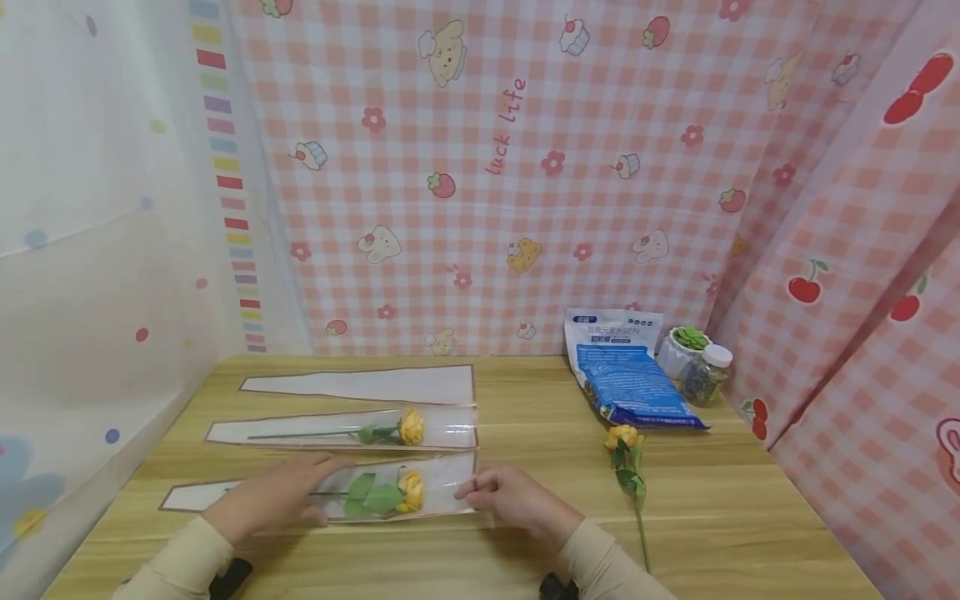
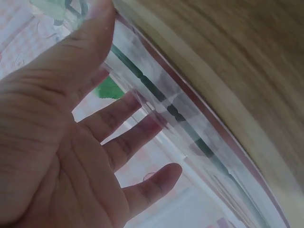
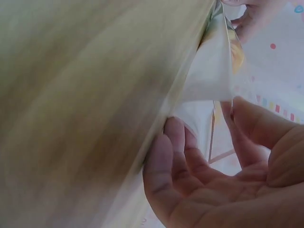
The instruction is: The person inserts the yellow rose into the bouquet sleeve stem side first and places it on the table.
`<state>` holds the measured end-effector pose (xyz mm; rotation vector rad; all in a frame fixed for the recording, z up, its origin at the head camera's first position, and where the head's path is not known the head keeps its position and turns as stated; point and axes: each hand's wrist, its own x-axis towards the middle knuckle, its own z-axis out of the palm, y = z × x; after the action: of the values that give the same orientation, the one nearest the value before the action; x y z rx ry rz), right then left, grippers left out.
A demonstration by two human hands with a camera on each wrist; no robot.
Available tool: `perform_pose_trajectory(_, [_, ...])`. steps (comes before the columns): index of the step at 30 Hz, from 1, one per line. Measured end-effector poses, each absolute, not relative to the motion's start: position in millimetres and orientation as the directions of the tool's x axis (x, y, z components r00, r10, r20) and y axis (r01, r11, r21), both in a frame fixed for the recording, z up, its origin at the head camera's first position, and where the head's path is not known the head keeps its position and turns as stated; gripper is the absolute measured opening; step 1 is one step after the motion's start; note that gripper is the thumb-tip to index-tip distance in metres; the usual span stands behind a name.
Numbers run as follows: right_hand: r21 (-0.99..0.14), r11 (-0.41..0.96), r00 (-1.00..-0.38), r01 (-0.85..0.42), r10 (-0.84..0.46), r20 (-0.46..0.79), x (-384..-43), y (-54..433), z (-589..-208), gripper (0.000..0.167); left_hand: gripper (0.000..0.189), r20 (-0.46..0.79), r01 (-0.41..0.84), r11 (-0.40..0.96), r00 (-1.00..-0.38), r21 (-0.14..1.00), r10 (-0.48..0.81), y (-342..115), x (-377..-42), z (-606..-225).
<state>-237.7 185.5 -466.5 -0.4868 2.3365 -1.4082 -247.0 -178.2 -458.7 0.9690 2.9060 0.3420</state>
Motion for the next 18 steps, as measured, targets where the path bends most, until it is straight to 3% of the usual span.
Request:
perform_pose_trajectory(9, [-0.88, 0.476, -0.803, 0.001, -0.523, -0.284, -263.7, 231.5, -444.4, 0.039, 0.086, 0.056, 0.623, 0.742, -0.774, 0.246, 0.631, -182.6, -247.0, -460.5])
perform_pose_trajectory(18, [-0.833, 0.552, -0.866, 0.042, -0.396, -0.306, -336.5, 242.6, -417.4, 0.048, 0.083, 0.055, 0.633, 0.732, -0.764, 0.251, 0.642, -185.7, -247.9, -460.4])
